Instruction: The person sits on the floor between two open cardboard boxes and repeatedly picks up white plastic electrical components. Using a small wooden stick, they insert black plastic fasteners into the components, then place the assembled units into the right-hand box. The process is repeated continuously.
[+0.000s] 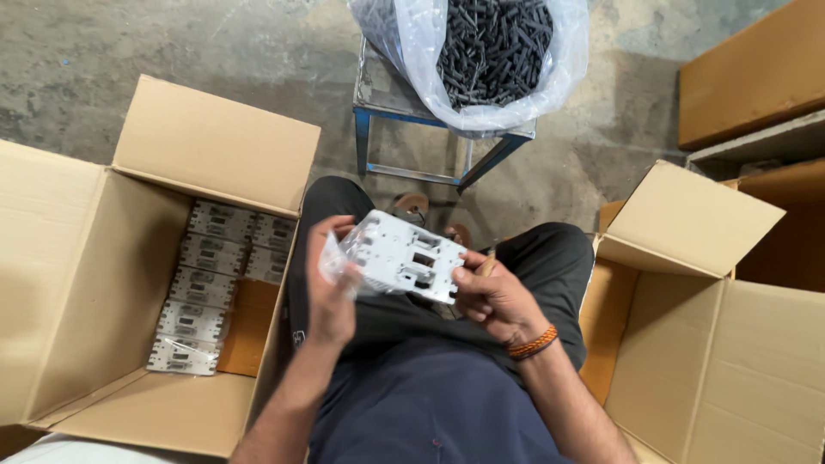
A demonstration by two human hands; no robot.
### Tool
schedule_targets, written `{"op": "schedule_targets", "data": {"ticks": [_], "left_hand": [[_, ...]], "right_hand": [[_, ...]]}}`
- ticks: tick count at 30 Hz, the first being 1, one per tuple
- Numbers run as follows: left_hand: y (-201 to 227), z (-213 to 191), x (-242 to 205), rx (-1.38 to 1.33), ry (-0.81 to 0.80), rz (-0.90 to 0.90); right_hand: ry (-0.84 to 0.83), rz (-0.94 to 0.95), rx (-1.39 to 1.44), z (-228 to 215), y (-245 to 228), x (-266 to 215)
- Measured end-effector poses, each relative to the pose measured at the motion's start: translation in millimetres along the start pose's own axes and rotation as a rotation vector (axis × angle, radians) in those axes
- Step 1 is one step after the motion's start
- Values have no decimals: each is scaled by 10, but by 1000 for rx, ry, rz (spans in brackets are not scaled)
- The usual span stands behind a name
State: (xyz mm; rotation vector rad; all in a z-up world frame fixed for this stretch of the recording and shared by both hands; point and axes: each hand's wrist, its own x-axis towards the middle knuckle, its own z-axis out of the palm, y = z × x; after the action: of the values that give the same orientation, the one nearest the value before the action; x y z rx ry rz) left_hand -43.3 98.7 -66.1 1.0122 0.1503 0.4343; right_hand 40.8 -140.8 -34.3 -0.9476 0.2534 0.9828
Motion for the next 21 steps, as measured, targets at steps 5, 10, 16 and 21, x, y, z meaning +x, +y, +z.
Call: {"op": "schedule_targets", "data": {"ticks": [5,10,16,21], "left_hand": [[53,230,-37,-427,79,-355],[116,33,89,-618,173,-438],[139,-250,75,-657,94,-553],[-60,-320,24,-768,-50,-570]], "right_hand": [[-2,61,-80,298,70,138],[4,-8,-549,408,-210,256],[424,-717,-1277,400,-1186,712],[468,-981,-1781,451,-1847,1192]]}}
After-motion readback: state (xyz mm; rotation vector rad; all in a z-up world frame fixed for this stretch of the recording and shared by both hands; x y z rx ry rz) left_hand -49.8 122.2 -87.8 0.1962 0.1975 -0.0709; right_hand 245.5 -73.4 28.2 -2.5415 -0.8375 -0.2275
